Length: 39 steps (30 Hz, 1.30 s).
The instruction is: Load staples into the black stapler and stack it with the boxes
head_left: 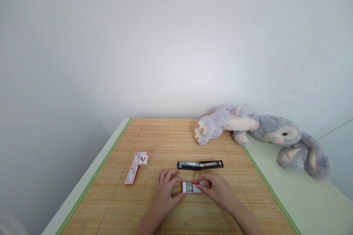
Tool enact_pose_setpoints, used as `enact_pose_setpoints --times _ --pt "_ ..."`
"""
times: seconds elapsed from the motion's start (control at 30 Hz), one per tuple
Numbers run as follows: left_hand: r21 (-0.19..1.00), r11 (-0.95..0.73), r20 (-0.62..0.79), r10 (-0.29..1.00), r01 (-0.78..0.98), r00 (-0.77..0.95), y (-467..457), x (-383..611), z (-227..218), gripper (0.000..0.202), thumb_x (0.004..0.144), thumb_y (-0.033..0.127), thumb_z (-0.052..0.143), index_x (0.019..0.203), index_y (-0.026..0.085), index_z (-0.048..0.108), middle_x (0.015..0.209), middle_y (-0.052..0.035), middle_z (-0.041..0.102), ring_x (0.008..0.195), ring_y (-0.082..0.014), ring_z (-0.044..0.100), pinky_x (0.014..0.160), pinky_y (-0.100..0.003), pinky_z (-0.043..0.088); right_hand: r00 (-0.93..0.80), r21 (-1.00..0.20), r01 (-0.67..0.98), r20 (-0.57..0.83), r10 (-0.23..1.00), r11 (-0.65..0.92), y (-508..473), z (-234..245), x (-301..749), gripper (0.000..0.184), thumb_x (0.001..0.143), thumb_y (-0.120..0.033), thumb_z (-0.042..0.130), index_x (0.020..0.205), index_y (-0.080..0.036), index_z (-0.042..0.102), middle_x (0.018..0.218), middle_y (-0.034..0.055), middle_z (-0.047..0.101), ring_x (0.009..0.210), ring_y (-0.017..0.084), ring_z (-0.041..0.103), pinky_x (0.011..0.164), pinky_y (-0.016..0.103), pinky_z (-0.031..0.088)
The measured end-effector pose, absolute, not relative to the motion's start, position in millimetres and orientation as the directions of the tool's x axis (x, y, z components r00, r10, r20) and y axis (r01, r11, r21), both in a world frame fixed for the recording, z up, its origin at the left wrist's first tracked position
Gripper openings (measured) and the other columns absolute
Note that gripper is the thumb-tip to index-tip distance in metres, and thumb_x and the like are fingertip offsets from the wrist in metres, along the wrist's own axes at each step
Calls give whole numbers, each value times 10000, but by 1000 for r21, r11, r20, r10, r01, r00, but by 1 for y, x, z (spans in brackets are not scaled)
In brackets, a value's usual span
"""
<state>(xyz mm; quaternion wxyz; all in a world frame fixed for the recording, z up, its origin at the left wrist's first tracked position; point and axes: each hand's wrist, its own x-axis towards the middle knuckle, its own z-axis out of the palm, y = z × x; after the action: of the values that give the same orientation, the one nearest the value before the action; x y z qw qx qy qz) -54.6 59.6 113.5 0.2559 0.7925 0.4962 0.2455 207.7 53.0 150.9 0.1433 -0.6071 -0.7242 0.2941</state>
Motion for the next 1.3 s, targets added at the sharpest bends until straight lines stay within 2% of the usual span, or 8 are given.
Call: enact_pose_setpoints --times 0.17,0.37,0.6,0.77,0.87,1.1,1.2,1.3 --pt "654 -366 123 915 662 384 59 -54 114 325 792 398 807 1105 354 731 1393 -32 606 1337 -295 464 1176 -527 312 -295 -291 927 -170 940 239 69 166 169 178 887 -298 644 901 -283 821 863 66 794 830 253 725 690 296 430" --pt "662 -368 135 916 654 379 58 -55 112 339 779 363 818 1105 341 728 1396 -39 601 1342 -296 454 1176 -521 315 -326 -213 933 -168 930 289 77 165 148 192 857 -197 623 839 -162 811 871 186 782 837 323 739 723 348 473" --pt "660 -370 150 918 654 367 58 -55 112 335 768 365 821 1092 351 732 1377 -27 613 1331 -291 460 1161 -499 335 -388 -336 883 -132 912 327 79 170 170 130 850 -251 652 865 -248 781 790 32 776 748 194 702 665 256 409" --pt "670 -367 145 917 645 372 59 -55 113 318 779 391 802 1088 340 743 1358 -52 623 1316 -310 475 1146 -524 350 -348 -625 745 -68 935 232 69 148 205 198 923 -352 609 904 -221 756 678 -25 677 613 131 583 582 227 349" --pt "671 -367 144 917 644 372 60 -55 113 326 778 394 800 1095 340 746 1356 -58 624 1320 -319 475 1146 -538 352 -318 -712 676 -50 947 190 62 130 218 273 946 -426 585 909 -214 753 640 -32 618 599 133 533 582 236 344" --pt "676 -359 137 920 644 368 60 -55 112 319 771 382 823 1081 358 748 1346 -44 624 1320 -304 477 1129 -503 387 -251 -728 673 -60 966 130 52 123 234 334 969 -477 545 1064 -226 744 719 -8 658 662 163 585 644 265 405" --pt "682 -359 133 918 637 375 60 -55 113 332 762 374 834 1083 360 755 1329 -47 625 1308 -303 482 1122 -494 397 -254 -693 709 -80 964 130 49 128 241 390 875 -452 671 1205 -249 716 760 -16 669 695 171 601 660 265 420" --pt "681 -372 131 910 631 394 60 -52 116 346 753 405 841 1090 372 771 1266 -53 641 1251 -303 513 1088 -487 420 -320 -672 720 -100 942 173 47 133 240 355 812 -358 721 1157 -275 745 809 -8 688 740 176 610 675 256 422"
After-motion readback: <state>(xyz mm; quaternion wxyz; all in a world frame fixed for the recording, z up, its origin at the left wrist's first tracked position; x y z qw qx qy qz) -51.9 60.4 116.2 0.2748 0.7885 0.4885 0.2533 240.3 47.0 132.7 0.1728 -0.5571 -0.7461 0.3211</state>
